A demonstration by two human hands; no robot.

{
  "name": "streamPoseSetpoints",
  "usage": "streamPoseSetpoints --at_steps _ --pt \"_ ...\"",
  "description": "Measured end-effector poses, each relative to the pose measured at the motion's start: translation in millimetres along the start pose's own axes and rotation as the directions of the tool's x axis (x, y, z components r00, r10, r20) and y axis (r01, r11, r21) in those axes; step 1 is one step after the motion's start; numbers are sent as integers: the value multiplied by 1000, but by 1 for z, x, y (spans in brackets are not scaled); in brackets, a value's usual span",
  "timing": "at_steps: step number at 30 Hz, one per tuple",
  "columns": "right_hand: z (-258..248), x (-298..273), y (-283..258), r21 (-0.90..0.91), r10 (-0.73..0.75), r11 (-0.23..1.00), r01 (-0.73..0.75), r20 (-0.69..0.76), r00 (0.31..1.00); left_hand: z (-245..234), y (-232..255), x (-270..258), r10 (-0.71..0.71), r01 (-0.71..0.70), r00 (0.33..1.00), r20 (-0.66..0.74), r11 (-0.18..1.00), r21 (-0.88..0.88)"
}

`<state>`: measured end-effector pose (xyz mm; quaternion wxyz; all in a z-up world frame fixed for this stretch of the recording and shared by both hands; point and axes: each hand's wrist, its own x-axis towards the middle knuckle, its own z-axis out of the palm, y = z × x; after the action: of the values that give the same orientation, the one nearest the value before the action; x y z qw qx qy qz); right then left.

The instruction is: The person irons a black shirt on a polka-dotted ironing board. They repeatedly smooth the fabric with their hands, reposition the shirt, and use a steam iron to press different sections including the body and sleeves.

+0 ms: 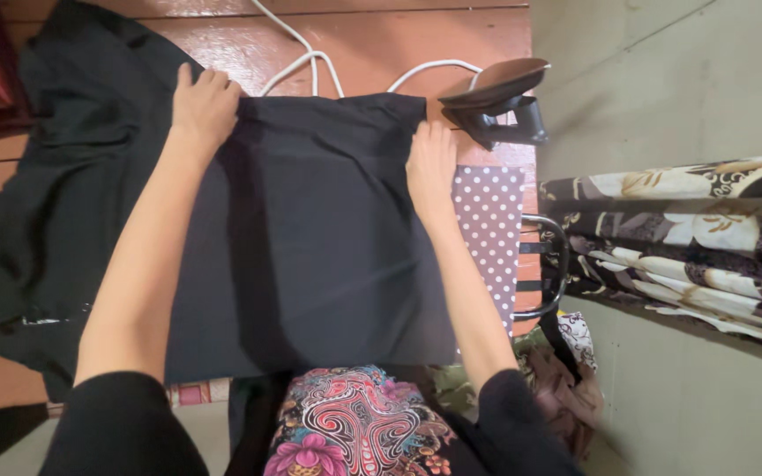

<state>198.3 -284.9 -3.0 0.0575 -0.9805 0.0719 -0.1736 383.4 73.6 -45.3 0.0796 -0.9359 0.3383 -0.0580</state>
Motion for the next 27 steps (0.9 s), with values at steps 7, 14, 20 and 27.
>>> streamPoseSetpoints --at_steps 7,14,20,27 --pt "61 31 -18 -253 247 941 -225 58 967 -55 -17 -39 39 -36 996 -76 999 36" --pt "60 31 -19 -330 274 913 -242 55 960 -47 -22 -37 51 -53 995 -88 998 -18" --pt "22 62 -21 -533 -2 846 -13 -28 1000 -55 -48 -25 72 -104 993 -93 906 -411" --pt "38 119 20 -818 -217 559 132 9 976 -49 -96 3 233 -216 973 -1 901 -376"
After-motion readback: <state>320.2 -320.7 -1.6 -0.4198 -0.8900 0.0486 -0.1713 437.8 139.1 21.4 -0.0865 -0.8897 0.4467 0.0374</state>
